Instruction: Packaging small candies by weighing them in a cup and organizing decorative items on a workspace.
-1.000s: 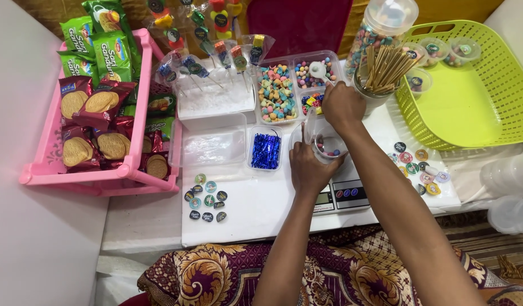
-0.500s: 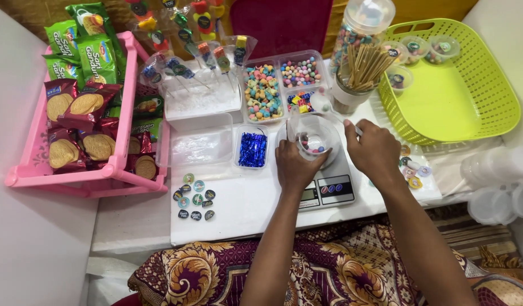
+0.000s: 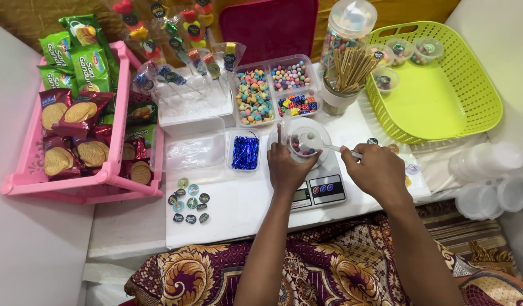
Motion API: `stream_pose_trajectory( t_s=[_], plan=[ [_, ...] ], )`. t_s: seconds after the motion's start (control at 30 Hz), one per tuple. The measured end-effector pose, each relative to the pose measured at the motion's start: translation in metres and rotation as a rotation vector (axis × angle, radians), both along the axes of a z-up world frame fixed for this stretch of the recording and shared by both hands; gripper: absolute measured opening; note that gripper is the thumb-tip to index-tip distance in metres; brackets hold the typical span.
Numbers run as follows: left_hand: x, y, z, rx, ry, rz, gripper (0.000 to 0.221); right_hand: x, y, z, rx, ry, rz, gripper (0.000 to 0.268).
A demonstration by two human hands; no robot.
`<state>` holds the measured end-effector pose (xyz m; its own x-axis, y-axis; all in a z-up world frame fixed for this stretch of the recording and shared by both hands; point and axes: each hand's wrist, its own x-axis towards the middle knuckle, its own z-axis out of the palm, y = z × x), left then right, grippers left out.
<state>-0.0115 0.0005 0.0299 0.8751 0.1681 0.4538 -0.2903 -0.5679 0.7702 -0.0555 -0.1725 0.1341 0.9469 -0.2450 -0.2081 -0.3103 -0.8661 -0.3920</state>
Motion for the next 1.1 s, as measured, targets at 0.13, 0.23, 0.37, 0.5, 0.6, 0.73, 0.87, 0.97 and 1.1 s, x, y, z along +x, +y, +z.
stream_pose_trajectory(
  t_s=[0.13, 0.23, 0.37, 0.5, 0.6, 0.73, 0.87, 0.97, 1.1],
  plan=[
    [-0.001, 0.001, 0.006, -0.011, 0.002, -0.005, 0.064, -0.001, 0.002, 0.002, -0.006, -0.011, 0.026, 0.048],
    [-0.001, 0.0, 0.004, -0.01, -0.025, 0.001, 0.065, -0.002, 0.004, 0.003, -0.019, -0.04, 0.031, 0.045],
    [0.008, 0.0, -0.026, 0.015, -0.022, -0.008, 0.092, -0.001, 0.005, 0.001, -0.093, -0.033, 0.035, 0.05],
    [0.012, -0.003, -0.046, 0.037, -0.047, -0.011, 0.116, 0.004, 0.0, -0.01, -0.128, -0.019, 0.058, 0.059],
    [0.012, -0.003, -0.043, 0.042, -0.057, -0.008, 0.116, 0.004, 0.002, -0.014, -0.141, -0.018, 0.052, 0.061],
    [0.013, -0.004, -0.051, 0.04, -0.068, -0.012, 0.119, -0.002, 0.003, -0.008, -0.161, -0.083, 0.04, 0.056],
    [0.013, -0.003, -0.048, 0.035, -0.061, -0.021, 0.118, -0.004, -0.005, -0.015, -0.175, -0.224, 0.053, 0.047],
    [0.014, -0.003, -0.05, 0.032, -0.05, -0.019, 0.118, -0.007, -0.004, -0.016, -0.199, -0.327, 0.103, 0.035],
    [0.015, -0.003, -0.055, 0.038, -0.033, -0.016, 0.12, -0.014, 0.005, -0.012, -0.239, -0.65, 0.233, 0.014]
  ],
)
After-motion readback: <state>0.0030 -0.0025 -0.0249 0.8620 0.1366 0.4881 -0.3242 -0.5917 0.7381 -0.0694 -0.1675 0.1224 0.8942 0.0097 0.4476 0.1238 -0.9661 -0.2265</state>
